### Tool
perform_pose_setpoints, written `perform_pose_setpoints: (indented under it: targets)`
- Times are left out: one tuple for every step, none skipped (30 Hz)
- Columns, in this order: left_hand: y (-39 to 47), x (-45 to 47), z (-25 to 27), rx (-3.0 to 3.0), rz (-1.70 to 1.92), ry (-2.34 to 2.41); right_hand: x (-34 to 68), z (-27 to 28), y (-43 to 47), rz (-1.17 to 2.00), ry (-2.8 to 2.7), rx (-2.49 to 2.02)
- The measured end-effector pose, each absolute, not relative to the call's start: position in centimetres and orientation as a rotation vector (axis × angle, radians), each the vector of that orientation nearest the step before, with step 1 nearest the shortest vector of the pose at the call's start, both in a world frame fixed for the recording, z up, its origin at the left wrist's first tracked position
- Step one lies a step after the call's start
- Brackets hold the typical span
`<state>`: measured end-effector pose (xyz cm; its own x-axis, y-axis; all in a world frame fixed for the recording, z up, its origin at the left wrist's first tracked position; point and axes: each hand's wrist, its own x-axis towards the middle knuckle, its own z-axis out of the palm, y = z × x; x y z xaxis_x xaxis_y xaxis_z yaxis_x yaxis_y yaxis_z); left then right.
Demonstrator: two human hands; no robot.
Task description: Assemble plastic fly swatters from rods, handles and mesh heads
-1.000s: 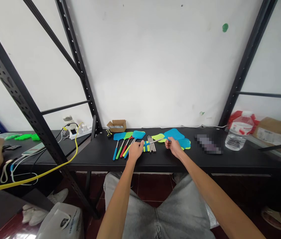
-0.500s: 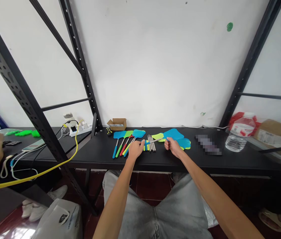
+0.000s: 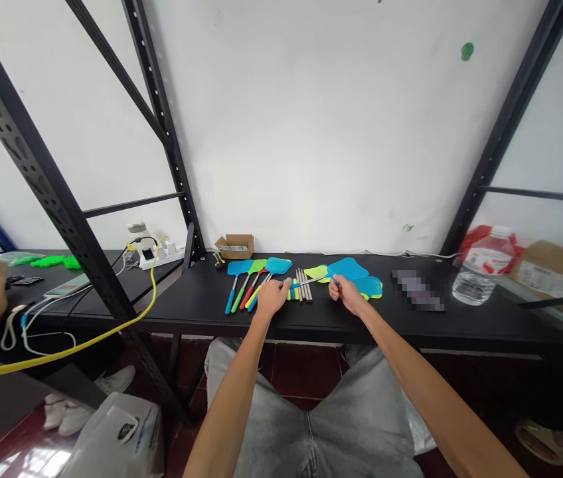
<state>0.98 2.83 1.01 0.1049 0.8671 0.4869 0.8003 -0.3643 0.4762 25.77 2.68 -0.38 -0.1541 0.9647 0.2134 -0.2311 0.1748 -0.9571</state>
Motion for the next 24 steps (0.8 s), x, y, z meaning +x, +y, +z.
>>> perform_pose_setpoints:
  targets:
    - [2.8, 1.0, 1.1, 2.263, 1.109, 1.713, 25.8, -0.4, 2.7, 1.281, -1.265, -0.81]
    - [2.7, 1.0, 1.1, 2.263, 1.11, 1.707, 25.8, -0.4, 2.7, 1.278, -1.267, -0.807]
    - [2.6, 1.0, 1.1, 2.266, 1.109, 1.698, 25.7, -0.4, 2.6, 1.269, -1.263, -0.808]
    - [2.5, 1.1, 1.1, 2.273, 1.105, 1.687, 25.7, -0.4, 2.6, 1.248, -1.255, -0.816]
    - [2.4, 1.2, 1.1, 2.286, 1.096, 1.674, 25.6, -0.4, 2.5, 1.217, -1.248, -0.832]
    - [2.4, 1.2, 1.1, 2.304, 1.082, 1.661, 25.4, -0.4, 2.4, 1.175, -1.249, -0.852]
    - [2.3, 1.3, 1.0, 2.322, 1.068, 1.651, 25.2, -0.4, 2.3, 1.131, -1.261, -0.876]
    - [2.2, 1.4, 1.0, 2.335, 1.056, 1.644, 25.1, -0.4, 2.2, 1.09, -1.279, -0.9]
    - [2.1, 1.4, 1.0, 2.343, 1.05, 1.64, 24.9, -0.3, 2.2, 1.056, -1.295, -0.92]
    - [2.1, 1.5, 1.0, 2.345, 1.05, 1.638, 24.8, -0.3, 2.1, 1.033, -1.298, -0.935]
    - [2.0, 1.5, 1.1, 2.341, 1.055, 1.636, 24.7, -0.3, 2.1, 1.015, -1.282, -0.943]
    - [2.0, 1.5, 1.2, 2.333, 1.063, 1.636, 24.6, -0.3, 2.1, 1.001, -1.25, -0.944]
    - [1.9, 1.5, 1.2, 2.324, 1.072, 1.637, 24.6, -0.2, 2.1, 0.99, -1.211, -0.941]
    - [1.9, 1.4, 1.4, 2.317, 1.079, 1.637, 24.7, -0.2, 2.2, 0.981, -1.173, -0.933]
    - [1.9, 1.4, 1.5, 2.309, 1.084, 1.639, 24.7, -0.2, 2.3, 0.979, -1.136, -0.922]
    - [1.8, 1.4, 1.6, 2.302, 1.088, 1.643, 24.8, -0.2, 2.4, 0.985, -1.092, -0.909]
    - [1.8, 1.4, 1.6, 2.295, 1.09, 1.648, 24.9, -0.2, 2.5, 0.995, -1.038, -0.894]
    - [1.8, 1.3, 1.7, 2.291, 1.093, 1.653, 25.0, -0.3, 2.7, 1.003, -0.972, -0.878]
    - [1.8, 1.3, 1.7, 2.291, 1.094, 1.656, 25.2, -0.3, 2.8, 1.008, -0.903, -0.86]
    - [1.8, 1.3, 1.8, 2.296, 1.096, 1.655, 25.2, -0.4, 3.0, 1.007, -0.84, -0.842]
    - [1.8, 1.3, 1.8, 2.303, 1.1, 1.651, 25.3, -0.5, 3.2, 1.003, -0.792, -0.826]
    - [1.8, 1.3, 1.8, 2.31, 1.103, 1.645, 25.4, -0.6, 3.3, 0.999, -0.76, -0.815]
    - [1.8, 1.3, 1.8, 2.315, 1.106, 1.639, 25.4, -0.6, 3.4, 0.997, -0.742, -0.81]
    - [1.8, 1.3, 1.7, 2.318, 1.109, 1.634, 25.5, -0.7, 3.5, 1.0, -0.731, -0.808]
